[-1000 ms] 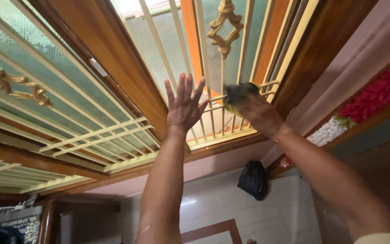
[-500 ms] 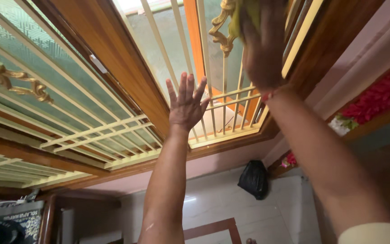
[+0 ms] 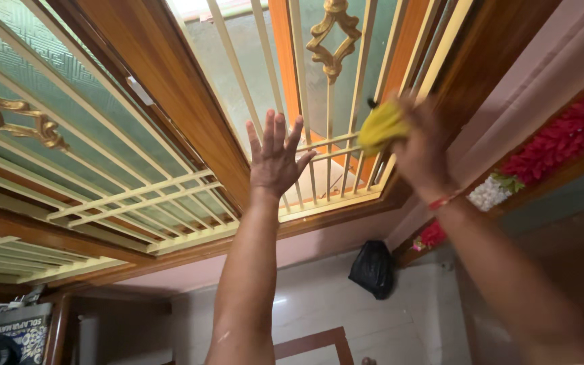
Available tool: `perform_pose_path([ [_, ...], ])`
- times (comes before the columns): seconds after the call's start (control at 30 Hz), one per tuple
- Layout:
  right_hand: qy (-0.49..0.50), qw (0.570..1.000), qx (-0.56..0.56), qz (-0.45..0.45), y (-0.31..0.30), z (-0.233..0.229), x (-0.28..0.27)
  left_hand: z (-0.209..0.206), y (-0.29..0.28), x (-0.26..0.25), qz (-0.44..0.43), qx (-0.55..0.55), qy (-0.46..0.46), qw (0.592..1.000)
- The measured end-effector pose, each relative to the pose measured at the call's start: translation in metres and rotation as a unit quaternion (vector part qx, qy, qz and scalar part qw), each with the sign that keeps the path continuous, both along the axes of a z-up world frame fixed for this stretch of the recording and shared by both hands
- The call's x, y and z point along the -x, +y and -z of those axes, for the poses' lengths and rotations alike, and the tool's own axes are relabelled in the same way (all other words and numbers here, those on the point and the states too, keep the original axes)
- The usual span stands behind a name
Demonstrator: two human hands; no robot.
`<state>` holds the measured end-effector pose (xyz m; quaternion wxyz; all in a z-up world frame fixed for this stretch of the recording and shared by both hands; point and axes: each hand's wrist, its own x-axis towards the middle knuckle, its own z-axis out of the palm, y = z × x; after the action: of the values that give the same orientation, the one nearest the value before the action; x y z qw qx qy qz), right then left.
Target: The person cleans a wooden door with metal grilles and frosted glass panels using a spray cleaner and a cloth. They spray the surface and wipe the grilles and glass repeatedly, moving from the lower sections upward and across the door.
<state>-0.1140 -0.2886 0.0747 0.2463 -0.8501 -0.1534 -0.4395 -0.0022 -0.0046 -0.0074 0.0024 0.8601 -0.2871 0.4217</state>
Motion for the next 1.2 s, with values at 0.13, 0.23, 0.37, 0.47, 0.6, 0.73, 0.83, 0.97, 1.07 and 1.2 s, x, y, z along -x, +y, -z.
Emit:
perform_pose_path([
  [0.13, -0.150, 0.986, 0.014, 0.071, -0.018, -0.070, -0.009, 0.007, 0.000, -0.001, -0.004, -0.002, -0.006, 1.000],
  [0.23, -0.025, 0.983, 0.040, 0.177, -0.020, -0.083, -0.047, 0.007, 0.000, -0.004, -0.004, -0.001, 0.000, 1.000],
  [0.37, -0.115, 0.980, 0.096, 0.129, -0.007, -0.018, -0.088, 0.007, -0.001, -0.004, -0.002, 0.011, -0.022, 1.000],
  [0.47, -0.079, 0.967, 0.154, 0.187, -0.009, 0.057, -0.086, 0.007, -0.002, -0.005, -0.007, 0.014, -0.020, 1.000],
  [0.6, 0.001, 0.959, 0.188, 0.210, -0.005, 0.109, -0.052, 0.007, -0.003, -0.003, -0.013, 0.010, 0.001, 1.000],
  [0.73, -0.025, 0.981, 0.072, 0.177, 0.027, 0.098, -0.057, 0.010, -0.003, -0.004, -0.009, 0.008, -0.001, 1.000],
  [0.83, -0.050, 0.984, -0.016, 0.172, 0.056, 0.087, -0.046, 0.009, -0.003, -0.004, -0.011, 0.012, -0.010, 1.000],
  [0.97, -0.045, 0.987, 0.005, 0.153, 0.054, 0.084, -0.043, 0.008, -0.003, -0.003, -0.009, 0.016, 0.004, 1.000],
  [1.07, -0.012, 0.982, 0.102, 0.156, 0.011, 0.084, -0.030, 0.006, -0.004, -0.001, -0.004, 0.019, 0.003, 1.000],
  [1.2, -0.040, 0.969, 0.132, 0.206, -0.026, 0.078, -0.026, 0.006, -0.004, -0.002, -0.002, 0.027, -0.020, 0.999],
])
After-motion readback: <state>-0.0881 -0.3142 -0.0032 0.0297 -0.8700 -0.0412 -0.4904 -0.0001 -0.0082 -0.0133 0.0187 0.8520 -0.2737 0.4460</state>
